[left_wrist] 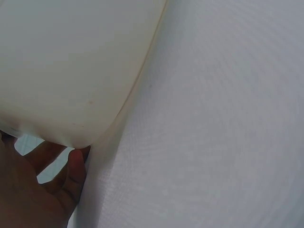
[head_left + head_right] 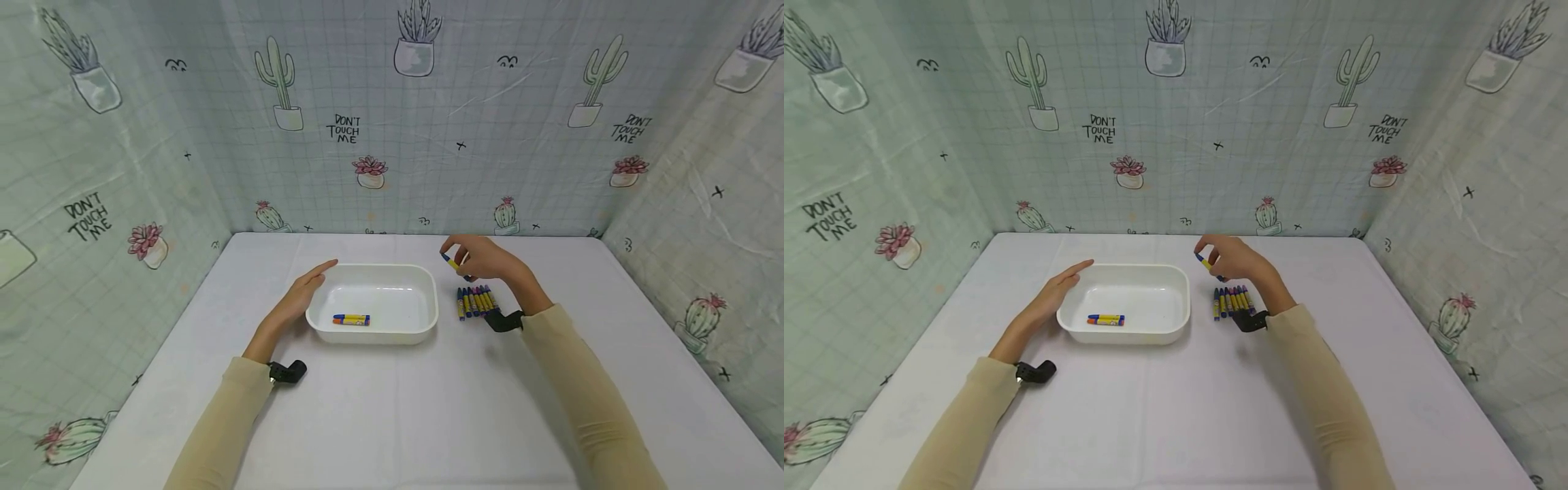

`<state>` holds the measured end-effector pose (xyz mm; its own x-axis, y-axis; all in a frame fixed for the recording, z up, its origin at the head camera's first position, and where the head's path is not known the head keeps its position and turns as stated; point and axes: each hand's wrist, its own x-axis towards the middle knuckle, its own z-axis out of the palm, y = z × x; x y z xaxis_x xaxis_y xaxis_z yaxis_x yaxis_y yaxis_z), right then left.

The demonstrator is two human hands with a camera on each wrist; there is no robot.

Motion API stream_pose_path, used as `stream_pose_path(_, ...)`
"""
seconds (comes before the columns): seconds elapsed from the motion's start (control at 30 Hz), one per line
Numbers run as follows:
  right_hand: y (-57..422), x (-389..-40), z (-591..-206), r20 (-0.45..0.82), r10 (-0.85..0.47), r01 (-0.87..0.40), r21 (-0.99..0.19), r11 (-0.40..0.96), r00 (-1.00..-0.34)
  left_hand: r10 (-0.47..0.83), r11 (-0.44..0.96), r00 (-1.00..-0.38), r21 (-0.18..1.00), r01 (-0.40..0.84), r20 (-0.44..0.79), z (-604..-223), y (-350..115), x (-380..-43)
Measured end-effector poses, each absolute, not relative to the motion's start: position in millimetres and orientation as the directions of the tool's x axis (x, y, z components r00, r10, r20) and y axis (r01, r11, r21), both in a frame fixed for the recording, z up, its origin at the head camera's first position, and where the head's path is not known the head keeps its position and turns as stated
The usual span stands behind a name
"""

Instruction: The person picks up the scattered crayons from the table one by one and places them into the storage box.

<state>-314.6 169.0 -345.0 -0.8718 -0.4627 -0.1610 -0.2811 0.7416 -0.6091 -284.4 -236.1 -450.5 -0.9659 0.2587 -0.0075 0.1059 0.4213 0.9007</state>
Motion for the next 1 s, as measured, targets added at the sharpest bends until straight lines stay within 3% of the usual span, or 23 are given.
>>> stream_pose_path(0.63,110,-325,-329,-0.236,-0.541,-0.344,-0.556,0.757,-0.807,0.257,0.406,-0.966,0.908,0.105,-0.003,-452,-236,-287)
stream_pose_path(1.0,69,-325,-322,-0.27,-0.619,-0.419,-0.535,0.734,-0.738,0.257,0.4,-0.966,0.912,0.096,-0.011,-452,-237,-285)
